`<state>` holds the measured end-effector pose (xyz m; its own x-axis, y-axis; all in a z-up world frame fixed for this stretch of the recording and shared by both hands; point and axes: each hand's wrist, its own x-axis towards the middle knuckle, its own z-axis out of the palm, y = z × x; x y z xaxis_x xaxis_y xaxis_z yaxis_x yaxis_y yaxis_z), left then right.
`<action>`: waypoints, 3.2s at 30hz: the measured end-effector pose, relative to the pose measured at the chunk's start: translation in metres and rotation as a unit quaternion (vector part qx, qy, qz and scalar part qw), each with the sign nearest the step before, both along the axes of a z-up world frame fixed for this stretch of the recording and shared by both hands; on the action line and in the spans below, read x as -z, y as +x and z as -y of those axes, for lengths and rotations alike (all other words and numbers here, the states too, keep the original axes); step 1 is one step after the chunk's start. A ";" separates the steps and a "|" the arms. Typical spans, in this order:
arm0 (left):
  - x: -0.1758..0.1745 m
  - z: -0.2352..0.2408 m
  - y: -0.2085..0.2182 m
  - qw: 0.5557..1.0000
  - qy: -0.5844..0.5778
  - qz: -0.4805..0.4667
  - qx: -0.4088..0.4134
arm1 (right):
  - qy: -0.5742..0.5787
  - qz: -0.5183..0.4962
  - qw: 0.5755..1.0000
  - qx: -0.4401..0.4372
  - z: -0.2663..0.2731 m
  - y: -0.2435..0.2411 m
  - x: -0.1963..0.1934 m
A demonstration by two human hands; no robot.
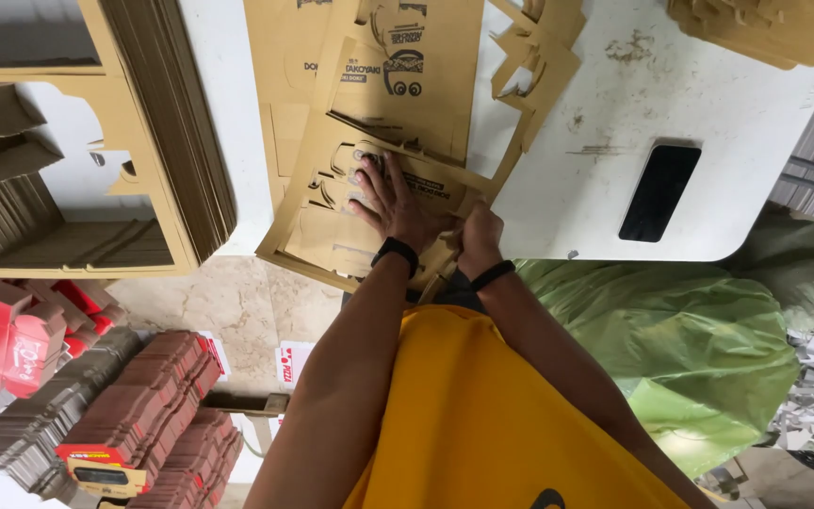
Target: Stripping waste material from die-cut cardboard sheets and stacking the finished products
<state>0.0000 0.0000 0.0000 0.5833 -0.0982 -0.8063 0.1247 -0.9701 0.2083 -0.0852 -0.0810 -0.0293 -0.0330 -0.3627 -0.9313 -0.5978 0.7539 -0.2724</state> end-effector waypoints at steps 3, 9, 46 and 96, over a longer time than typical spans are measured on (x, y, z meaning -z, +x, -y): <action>0.004 -0.005 -0.001 1.000 -0.021 -0.002 -0.008 | -0.006 -0.002 1.000 -0.014 -0.005 0.003 -0.011; 0.031 -0.020 -0.009 0.998 -0.063 0.009 0.006 | -0.066 0.066 0.995 -0.045 -0.007 -0.015 0.012; 0.051 -0.006 -0.026 0.985 -0.063 0.157 -0.031 | 0.016 0.090 0.980 0.175 -0.026 -0.010 -0.005; 0.027 0.009 -0.009 0.985 0.017 0.056 0.161 | -0.107 0.006 0.987 -0.121 -0.017 -0.029 0.020</action>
<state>-0.0088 -0.0092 -0.0266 0.6121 -0.2660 -0.7447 -0.2118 -0.9625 0.1698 -0.1144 -0.0642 -0.0493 0.0893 -0.5470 -0.8324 -0.7490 0.5140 -0.4181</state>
